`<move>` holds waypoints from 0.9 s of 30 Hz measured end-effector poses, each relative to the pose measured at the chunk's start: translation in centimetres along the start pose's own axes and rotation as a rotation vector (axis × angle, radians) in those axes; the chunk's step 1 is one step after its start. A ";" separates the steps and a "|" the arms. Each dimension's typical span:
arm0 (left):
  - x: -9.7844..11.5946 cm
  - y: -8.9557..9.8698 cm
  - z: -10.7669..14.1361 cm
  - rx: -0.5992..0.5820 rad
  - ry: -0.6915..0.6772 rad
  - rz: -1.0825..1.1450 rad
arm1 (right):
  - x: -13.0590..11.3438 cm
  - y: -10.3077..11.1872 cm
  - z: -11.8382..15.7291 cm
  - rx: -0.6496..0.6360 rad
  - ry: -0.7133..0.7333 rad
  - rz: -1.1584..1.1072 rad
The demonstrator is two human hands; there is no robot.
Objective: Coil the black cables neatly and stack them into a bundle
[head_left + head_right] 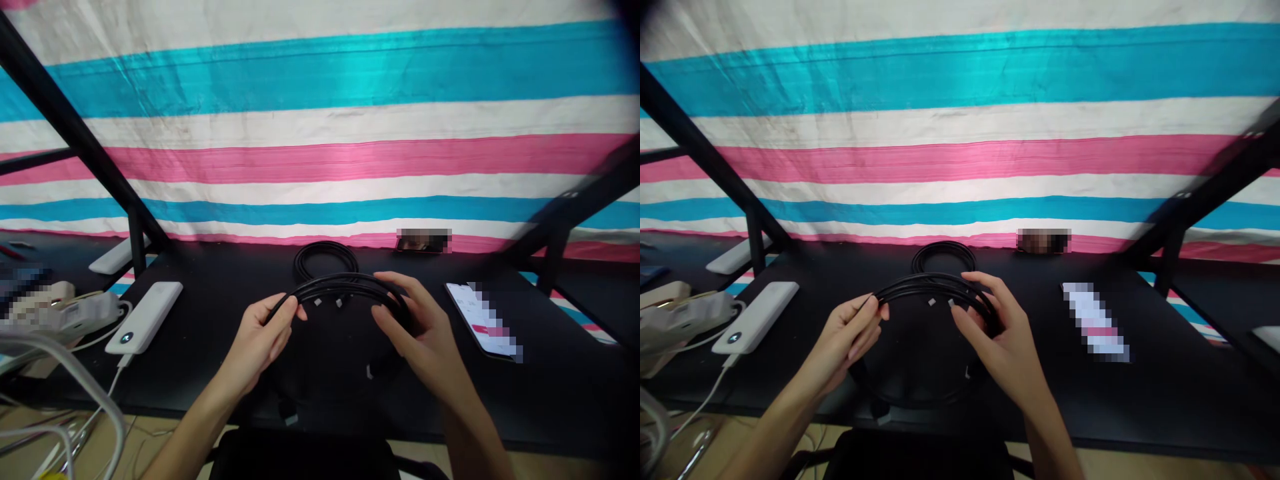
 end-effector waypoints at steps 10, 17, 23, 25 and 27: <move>4.2 -1.5 1.6 0.119 -0.431 -0.493 | -4.8 -0.8 0.1 -0.004 0.405 0.520; 3.3 -3.2 1.3 -0.019 -0.519 -0.714 | -4.3 -2.5 0.8 -0.102 0.463 0.316; 3.8 -3.5 1.9 -0.038 -0.448 -0.555 | -4.1 -2.0 0.6 -0.091 0.334 0.197; 3.6 -3.4 1.5 -0.058 -0.336 -0.501 | -3.3 -1.2 0.5 -0.088 0.250 0.177; 3.3 -3.2 1.0 -0.073 -0.241 -0.448 | -2.0 0.2 0.5 -0.005 0.162 0.156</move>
Point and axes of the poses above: each hand's wrist, its own z-axis away from the middle knuckle, its own y-axis out of the back of the hand, x = y × z, the point moved 6 cm from there along -z, towards the middle knuckle, and after that the axes turned 8 degrees about y, right-handed, at the moved point
